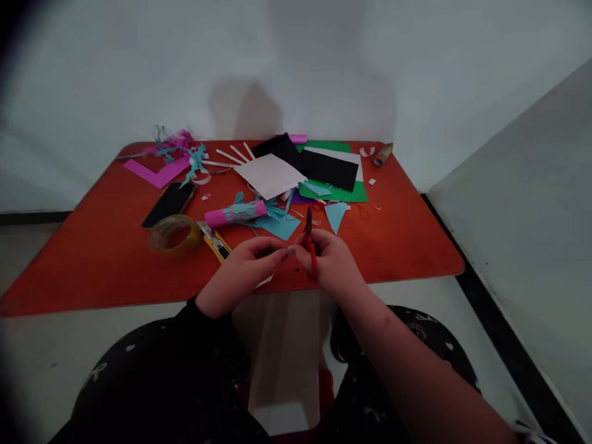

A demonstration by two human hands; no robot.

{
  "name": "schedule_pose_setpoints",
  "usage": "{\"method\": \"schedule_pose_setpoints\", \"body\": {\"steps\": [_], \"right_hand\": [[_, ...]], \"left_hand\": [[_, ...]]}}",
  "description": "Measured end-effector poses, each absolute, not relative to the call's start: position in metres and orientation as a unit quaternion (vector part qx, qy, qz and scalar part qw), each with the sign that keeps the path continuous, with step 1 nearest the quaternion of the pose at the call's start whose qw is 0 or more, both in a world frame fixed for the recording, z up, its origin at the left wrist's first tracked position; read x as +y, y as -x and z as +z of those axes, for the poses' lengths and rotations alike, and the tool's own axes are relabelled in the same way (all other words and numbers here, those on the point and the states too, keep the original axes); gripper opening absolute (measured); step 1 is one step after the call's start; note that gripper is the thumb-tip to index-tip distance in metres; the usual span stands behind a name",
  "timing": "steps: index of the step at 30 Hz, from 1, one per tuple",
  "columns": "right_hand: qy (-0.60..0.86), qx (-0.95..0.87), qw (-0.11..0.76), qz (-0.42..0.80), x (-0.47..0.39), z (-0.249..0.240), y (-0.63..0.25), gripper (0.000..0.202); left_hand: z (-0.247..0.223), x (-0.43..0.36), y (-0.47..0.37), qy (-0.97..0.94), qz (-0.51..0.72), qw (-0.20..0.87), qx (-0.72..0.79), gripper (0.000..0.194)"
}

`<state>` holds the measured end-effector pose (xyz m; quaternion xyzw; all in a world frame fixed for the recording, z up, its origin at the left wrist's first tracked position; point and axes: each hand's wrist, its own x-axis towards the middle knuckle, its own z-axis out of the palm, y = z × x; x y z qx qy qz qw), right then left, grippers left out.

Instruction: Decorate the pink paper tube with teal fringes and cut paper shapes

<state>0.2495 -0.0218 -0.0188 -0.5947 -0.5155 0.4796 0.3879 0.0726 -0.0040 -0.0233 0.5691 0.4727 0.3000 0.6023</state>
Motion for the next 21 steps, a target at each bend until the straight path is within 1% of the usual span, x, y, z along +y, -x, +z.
{"method": "schedule_pose_setpoints", "body": {"steps": [4, 8, 12, 15, 18, 21], "right_hand": [[0.593, -0.478, 0.426, 0.488, -0.022, -0.019, -0.242, 0.023], [0.589, -0.469, 0.441, 0.489, -0.022, -0.020, -0.236, 0.024], [0.577, -0.467, 0.439, 0.507, -0.022, -0.021, -0.237, 0.026], [0.583, -0.477, 0.401, 0.521, -0.020, -0.019, -0.243, 0.029], [0.589, -0.534, 0.326, 0.511, -0.020, -0.017, -0.250, 0.033], [0.561, -0.592, 0.255, 0.520, -0.023, -0.017, -0.254, 0.035]], "left_hand": [[-0.028, -0.011, -0.082, -0.574, 0.342, 0.589, 0.454, 0.033], [-0.027, -0.013, -0.088, -0.592, 0.368, 0.562, 0.445, 0.029], [-0.024, -0.013, -0.089, -0.551, 0.385, 0.577, 0.464, 0.024], [-0.022, -0.012, -0.087, -0.499, 0.384, 0.611, 0.480, 0.027], [-0.020, -0.010, -0.082, -0.452, 0.388, 0.648, 0.475, 0.029], [-0.019, -0.009, -0.077, -0.426, 0.402, 0.668, 0.459, 0.029]]}}
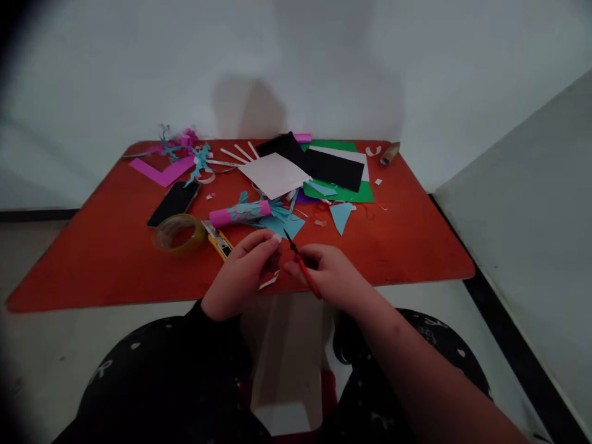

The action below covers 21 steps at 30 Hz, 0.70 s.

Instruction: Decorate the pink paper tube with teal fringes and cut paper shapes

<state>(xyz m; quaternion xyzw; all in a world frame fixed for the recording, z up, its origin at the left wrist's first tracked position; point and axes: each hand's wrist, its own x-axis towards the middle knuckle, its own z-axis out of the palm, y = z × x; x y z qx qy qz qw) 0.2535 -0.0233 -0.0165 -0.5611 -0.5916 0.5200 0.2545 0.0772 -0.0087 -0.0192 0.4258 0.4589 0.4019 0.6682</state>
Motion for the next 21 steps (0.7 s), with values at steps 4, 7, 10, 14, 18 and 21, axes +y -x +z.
{"method": "schedule_pose_setpoints", "body": {"steps": [4, 7, 10, 14, 18, 21], "right_hand": [[0.533, -0.614, 0.214, 0.541, -0.0292, -0.0193, -0.2543, 0.031], [0.531, -0.621, 0.206, 0.538, -0.0314, -0.0207, -0.2544, 0.032], [0.527, -0.627, 0.203, 0.537, -0.0316, -0.0202, -0.2542, 0.033], [0.524, -0.628, 0.207, 0.538, -0.0315, -0.0186, -0.2534, 0.033], [0.530, -0.618, 0.210, 0.541, -0.0318, -0.0181, -0.2523, 0.035], [0.537, -0.610, 0.213, 0.542, -0.0319, -0.0179, -0.2517, 0.036]], "left_hand": [[-0.0172, -0.0085, -0.0768, -0.415, 0.410, 0.675, 0.452, 0.026], [-0.0156, -0.0090, -0.0786, -0.420, 0.410, 0.668, 0.457, 0.024], [-0.0146, -0.0093, -0.0799, -0.431, 0.410, 0.658, 0.461, 0.022], [-0.0140, -0.0089, -0.0807, -0.445, 0.409, 0.645, 0.467, 0.023], [-0.0142, -0.0082, -0.0817, -0.462, 0.414, 0.628, 0.470, 0.023], [-0.0144, -0.0082, -0.0832, -0.471, 0.419, 0.619, 0.468, 0.024]]}}
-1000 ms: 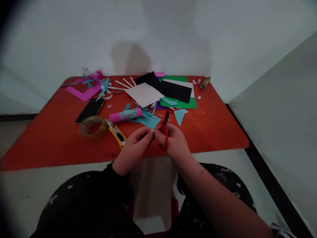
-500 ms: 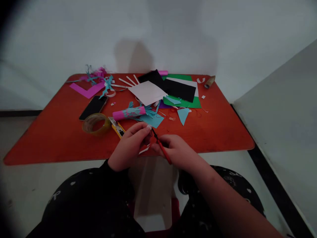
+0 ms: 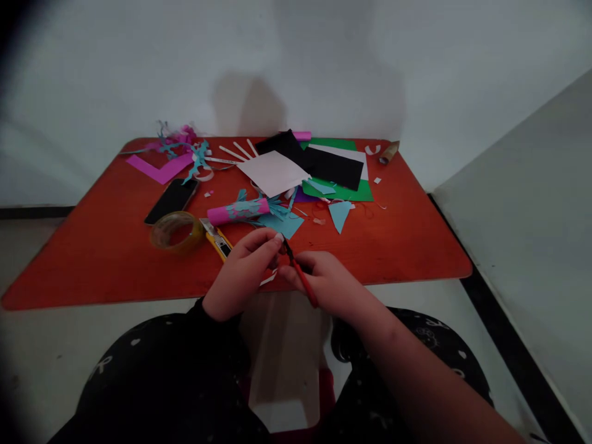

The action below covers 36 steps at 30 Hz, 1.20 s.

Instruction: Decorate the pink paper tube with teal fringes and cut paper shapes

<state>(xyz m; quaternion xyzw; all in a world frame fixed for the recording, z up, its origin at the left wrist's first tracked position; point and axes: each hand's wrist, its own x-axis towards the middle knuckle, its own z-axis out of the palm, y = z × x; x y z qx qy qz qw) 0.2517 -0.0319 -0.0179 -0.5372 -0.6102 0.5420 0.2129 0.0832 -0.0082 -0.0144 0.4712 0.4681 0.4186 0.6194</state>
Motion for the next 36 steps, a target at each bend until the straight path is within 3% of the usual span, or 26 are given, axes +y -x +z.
{"method": "schedule_pose_setpoints", "body": {"steps": [12, 29, 36], "right_hand": [[0.551, -0.589, 0.247, 0.537, -0.035, -0.024, -0.249, 0.042], [0.550, -0.604, 0.217, 0.534, -0.030, -0.017, -0.254, 0.035], [0.572, -0.607, 0.194, 0.516, -0.029, -0.015, -0.259, 0.044]], "left_hand": [[-0.019, -0.010, -0.087, -0.433, 0.436, 0.639, 0.463, 0.025], [-0.020, -0.004, -0.073, -0.504, 0.367, 0.649, 0.437, 0.025], [-0.019, -0.003, -0.068, -0.502, 0.336, 0.660, 0.446, 0.024]]}}
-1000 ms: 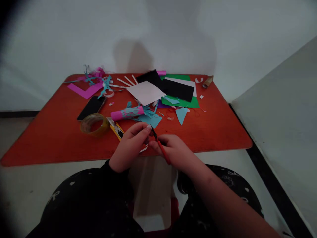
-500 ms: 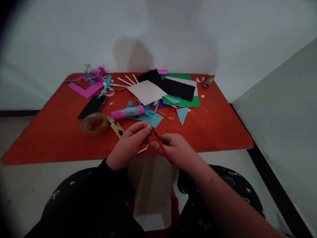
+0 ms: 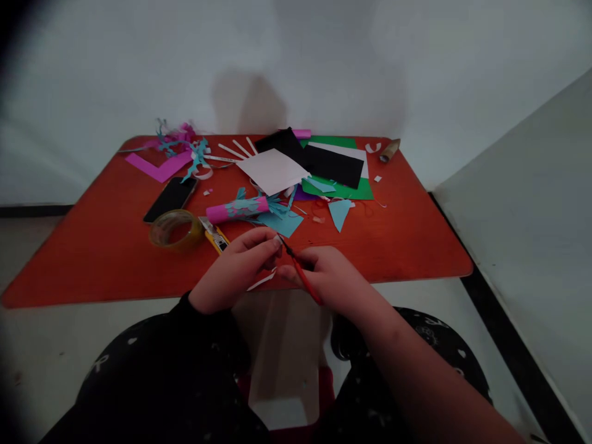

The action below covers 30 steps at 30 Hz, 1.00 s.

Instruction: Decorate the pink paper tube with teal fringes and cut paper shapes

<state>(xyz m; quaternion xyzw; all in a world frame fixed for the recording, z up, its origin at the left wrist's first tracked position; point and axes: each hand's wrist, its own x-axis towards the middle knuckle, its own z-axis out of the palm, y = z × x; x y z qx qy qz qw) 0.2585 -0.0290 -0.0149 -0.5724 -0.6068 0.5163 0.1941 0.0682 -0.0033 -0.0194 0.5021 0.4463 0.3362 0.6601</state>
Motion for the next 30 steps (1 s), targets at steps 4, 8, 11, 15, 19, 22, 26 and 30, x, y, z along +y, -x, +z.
{"method": "schedule_pose_setpoints", "body": {"steps": [4, 8, 11, 15, 19, 22, 26, 30], "right_hand": [[0.566, -0.619, 0.173, 0.516, -0.028, -0.016, -0.264, 0.044], [0.570, -0.621, 0.153, 0.516, -0.027, -0.014, -0.270, 0.046], [0.575, -0.622, 0.130, 0.515, -0.025, -0.010, -0.274, 0.047], [0.563, -0.644, 0.097, 0.509, -0.023, -0.006, -0.282, 0.047], [0.560, -0.668, 0.064, 0.486, -0.021, -0.007, -0.288, 0.050], [0.555, -0.672, 0.064, 0.486, -0.021, -0.009, -0.289, 0.052], [0.554, -0.662, 0.072, 0.500, -0.021, -0.010, -0.290, 0.051], [0.569, -0.658, 0.051, 0.491, -0.020, -0.009, -0.290, 0.049]], "left_hand": [[-0.018, -0.002, -0.064, -0.498, 0.301, 0.680, 0.446, 0.025], [-0.016, 0.000, -0.059, -0.521, 0.268, 0.676, 0.447, 0.026], [-0.014, 0.001, -0.057, -0.527, 0.240, 0.684, 0.444, 0.028], [-0.013, 0.001, -0.054, -0.542, 0.213, 0.687, 0.435, 0.029], [-0.012, 0.002, -0.052, -0.574, 0.188, 0.676, 0.422, 0.031], [-0.013, 0.002, -0.051, -0.584, 0.180, 0.672, 0.418, 0.031], [-0.014, 0.003, -0.052, -0.586, 0.183, 0.672, 0.415, 0.031], [-0.014, 0.003, -0.051, -0.594, 0.170, 0.672, 0.409, 0.030]]}}
